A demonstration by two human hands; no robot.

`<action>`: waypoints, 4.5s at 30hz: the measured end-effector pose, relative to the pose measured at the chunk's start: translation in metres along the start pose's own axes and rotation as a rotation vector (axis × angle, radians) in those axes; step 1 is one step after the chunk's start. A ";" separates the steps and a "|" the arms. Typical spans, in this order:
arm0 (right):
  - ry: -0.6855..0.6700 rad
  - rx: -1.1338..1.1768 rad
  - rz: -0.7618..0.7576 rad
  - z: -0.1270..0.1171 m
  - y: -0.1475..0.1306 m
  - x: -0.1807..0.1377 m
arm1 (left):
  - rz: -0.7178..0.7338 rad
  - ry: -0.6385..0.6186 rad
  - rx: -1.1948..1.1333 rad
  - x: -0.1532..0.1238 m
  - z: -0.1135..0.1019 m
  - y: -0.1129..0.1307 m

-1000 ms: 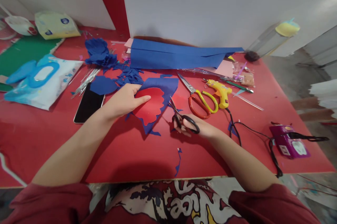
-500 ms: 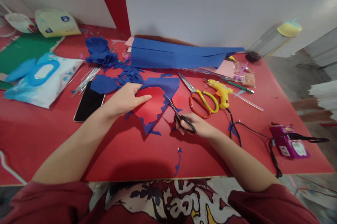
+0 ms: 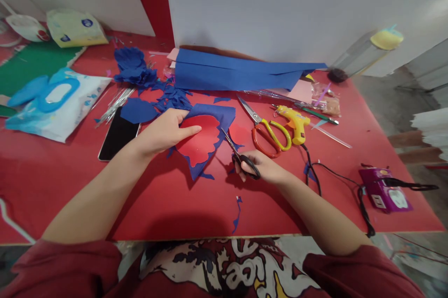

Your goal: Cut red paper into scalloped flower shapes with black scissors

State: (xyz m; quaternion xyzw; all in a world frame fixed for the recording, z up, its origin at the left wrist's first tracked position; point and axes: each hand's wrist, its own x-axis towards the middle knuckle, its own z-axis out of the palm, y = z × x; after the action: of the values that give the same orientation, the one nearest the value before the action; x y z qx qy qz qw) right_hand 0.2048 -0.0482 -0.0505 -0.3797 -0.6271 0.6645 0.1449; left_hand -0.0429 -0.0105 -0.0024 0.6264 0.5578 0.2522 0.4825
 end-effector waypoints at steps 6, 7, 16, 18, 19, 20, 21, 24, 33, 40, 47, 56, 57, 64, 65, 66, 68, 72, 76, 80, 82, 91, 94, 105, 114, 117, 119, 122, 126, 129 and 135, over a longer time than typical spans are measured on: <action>-0.056 -0.004 -0.074 -0.002 0.001 -0.001 | 0.000 -0.038 0.025 -0.002 -0.002 0.004; -0.067 0.004 -0.090 -0.002 0.001 -0.001 | 0.003 -0.052 0.018 -0.003 -0.002 0.004; -0.138 0.058 -0.098 -0.003 0.004 0.000 | 0.074 -0.103 0.072 -0.002 0.000 0.001; -0.139 0.062 -0.092 -0.003 0.006 0.000 | 0.078 -0.096 0.092 -0.002 0.001 0.001; -0.135 0.066 -0.098 -0.003 0.006 0.000 | 0.082 -0.093 0.089 -0.002 0.001 0.001; -0.130 0.074 -0.107 -0.003 0.007 0.000 | 0.089 -0.090 0.082 -0.002 0.001 0.001; -0.124 0.086 -0.118 -0.003 0.008 0.000 | 0.097 -0.089 0.078 -0.002 0.001 0.001; -0.108 0.125 -0.134 -0.001 0.010 0.000 | 0.112 -0.077 0.090 -0.001 0.001 0.001; -0.011 0.163 -0.107 0.002 0.011 0.001 | 0.102 -0.024 0.072 0.003 0.004 -0.009; 0.037 0.241 -0.068 0.009 0.015 0.001 | 0.022 0.006 -0.038 0.002 0.009 -0.007; -0.040 0.292 -0.136 0.011 0.018 0.003 | -0.021 -0.028 -0.123 0.001 0.012 -0.004; -0.110 0.399 -0.141 0.012 0.016 0.003 | 0.061 -0.118 -0.043 0.001 0.009 -0.010; -0.104 0.401 -0.138 0.013 0.017 0.003 | 0.062 -0.115 -0.047 0.001 0.010 -0.009; -0.077 0.343 -0.158 0.013 0.020 0.003 | 0.043 -0.100 -0.063 0.001 0.011 -0.008; -0.078 0.344 -0.157 0.013 0.020 0.003 | 0.041 -0.093 -0.055 0.001 0.010 -0.009; -0.082 0.345 -0.154 0.013 0.020 0.003 | 0.038 -0.091 -0.051 0.001 0.010 -0.009; -0.084 0.347 -0.152 0.013 0.019 0.003 | 0.043 -0.089 -0.056 0.002 0.010 -0.010; -0.080 0.344 -0.159 0.013 0.020 0.003 | 0.053 -0.089 -0.075 0.000 0.013 -0.007; -0.076 0.330 -0.177 0.013 0.020 0.003 | 0.022 -0.101 -0.098 -0.001 0.015 -0.005; -0.064 0.314 -0.182 0.013 0.018 0.003 | 0.030 -0.107 -0.092 0.000 0.014 -0.006; -0.060 0.313 -0.183 0.013 0.018 0.003 | 0.034 -0.101 -0.080 0.001 0.014 -0.007; -0.001 0.344 -0.171 0.017 0.019 0.003 | 0.044 -0.072 -0.127 0.001 0.018 -0.008; 0.018 0.346 -0.163 0.019 0.019 0.003 | 0.048 -0.066 -0.160 0.001 0.019 -0.009; -0.045 0.445 -0.178 0.021 0.023 0.004 | 0.033 -0.092 -0.208 0.001 0.019 -0.009; -0.108 0.530 -0.185 0.021 0.036 0.005 | 0.057 -0.143 -0.183 0.001 0.019 -0.008; -0.106 0.516 -0.193 0.021 0.036 0.005 | 0.062 -0.139 -0.175 0.001 0.020 -0.007; -0.109 0.512 -0.194 0.021 0.035 0.005 | 0.059 -0.141 -0.178 0.001 0.020 -0.007; -0.116 0.506 -0.200 0.021 0.034 0.005 | 0.055 -0.142 -0.178 0.001 0.019 -0.007; -0.118 0.510 -0.206 0.022 0.034 0.005 | 0.061 -0.136 -0.176 0.001 0.019 -0.007; -0.113 0.506 -0.209 0.022 0.035 0.006 | 0.068 -0.137 -0.189 0.001 0.019 -0.006; -0.108 0.467 -0.214 0.021 0.036 0.006 | 0.063 -0.097 -0.191 0.002 0.018 -0.009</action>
State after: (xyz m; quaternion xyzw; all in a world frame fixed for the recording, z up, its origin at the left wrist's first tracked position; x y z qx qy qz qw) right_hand 0.1966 -0.0652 -0.0883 -0.2315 -0.5001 0.7914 0.2644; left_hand -0.0309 -0.0154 -0.0181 0.6061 0.4874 0.2888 0.5583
